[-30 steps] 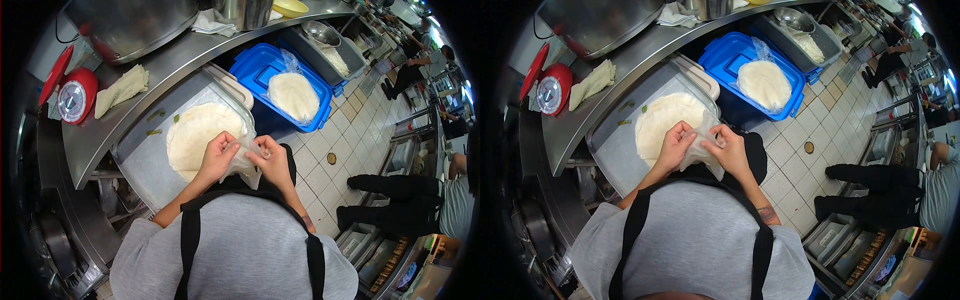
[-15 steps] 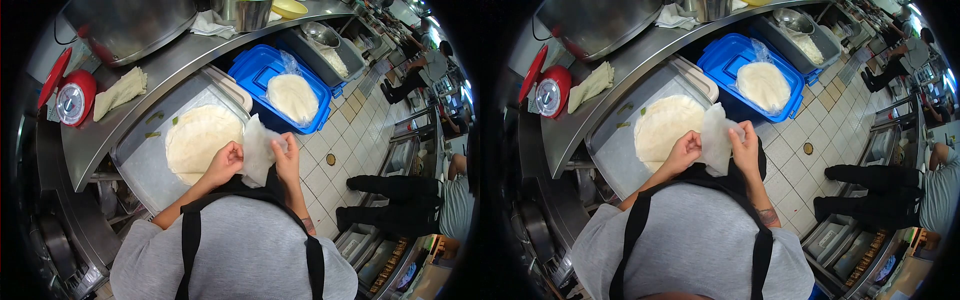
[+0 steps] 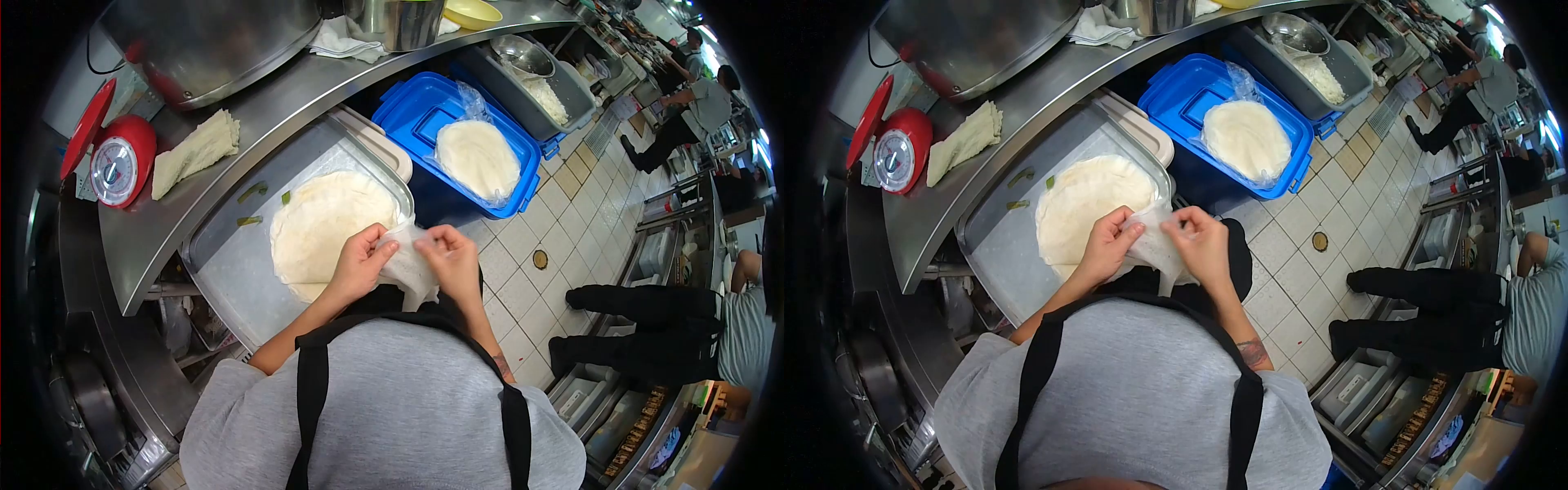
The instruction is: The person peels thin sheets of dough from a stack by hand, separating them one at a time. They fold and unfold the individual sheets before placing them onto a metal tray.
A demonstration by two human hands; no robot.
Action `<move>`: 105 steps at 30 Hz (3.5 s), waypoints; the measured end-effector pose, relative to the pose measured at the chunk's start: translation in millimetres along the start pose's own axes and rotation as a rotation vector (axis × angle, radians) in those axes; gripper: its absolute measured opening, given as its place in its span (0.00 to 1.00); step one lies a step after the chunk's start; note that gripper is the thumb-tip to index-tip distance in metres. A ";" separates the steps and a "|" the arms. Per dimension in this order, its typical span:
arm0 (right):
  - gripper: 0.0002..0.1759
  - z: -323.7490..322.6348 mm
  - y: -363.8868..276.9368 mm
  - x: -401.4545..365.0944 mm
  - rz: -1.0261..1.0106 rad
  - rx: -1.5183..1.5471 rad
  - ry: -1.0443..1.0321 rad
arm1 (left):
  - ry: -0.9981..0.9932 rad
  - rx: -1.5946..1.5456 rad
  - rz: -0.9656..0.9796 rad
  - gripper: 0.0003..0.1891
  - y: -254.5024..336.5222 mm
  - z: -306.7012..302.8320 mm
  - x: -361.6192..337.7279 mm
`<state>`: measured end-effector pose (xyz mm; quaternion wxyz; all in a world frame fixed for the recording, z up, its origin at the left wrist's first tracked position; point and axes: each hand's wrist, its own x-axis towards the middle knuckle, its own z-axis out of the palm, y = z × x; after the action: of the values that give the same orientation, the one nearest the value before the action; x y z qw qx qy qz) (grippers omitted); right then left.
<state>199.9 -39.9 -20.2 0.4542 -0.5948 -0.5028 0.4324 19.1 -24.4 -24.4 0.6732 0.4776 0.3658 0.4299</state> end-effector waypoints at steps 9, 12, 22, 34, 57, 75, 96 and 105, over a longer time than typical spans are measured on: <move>0.09 -40.0 0.0 21.5 -0.218 0.315 0.312 | 0.075 0.089 0.075 0.05 8.7 -15.3 -2.7; 0.07 -37.6 -3.8 22.4 -0.258 0.247 0.173 | 0.008 0.104 0.071 0.03 7.3 -15.9 1.3; 0.06 3.0 -29.3 -2.4 -0.262 0.033 -0.177 | 0.048 0.152 -0.018 0.09 4.9 1.0 4.0; 0.08 1.0 -9.8 1.3 -0.119 0.153 -0.147 | -0.010 0.251 -0.072 0.03 5.2 -8.8 -2.9; 0.10 -7.6 18.0 6.7 -0.157 0.061 0.108 | 0.250 -0.014 -0.049 0.06 -10.1 -15.3 -1.8; 0.17 2.4 -6.3 -0.8 -0.212 -0.063 -0.228 | 0.101 -0.268 -0.198 0.10 -3.8 7.1 -1.9; 0.07 -18.8 -20.5 2.3 -0.123 0.227 -0.214 | -0.074 0.149 0.001 0.15 2.8 -11.2 2.3; 0.18 -40.3 -30.2 2.6 -0.110 -0.027 -0.401 | 0.068 0.016 0.045 0.05 2.6 -8.3 2.8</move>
<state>233.1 -39.1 17.7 0.3601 -0.4744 -0.6206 0.5101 12.1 -18.6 -24.4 0.6466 0.4763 0.3812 0.4580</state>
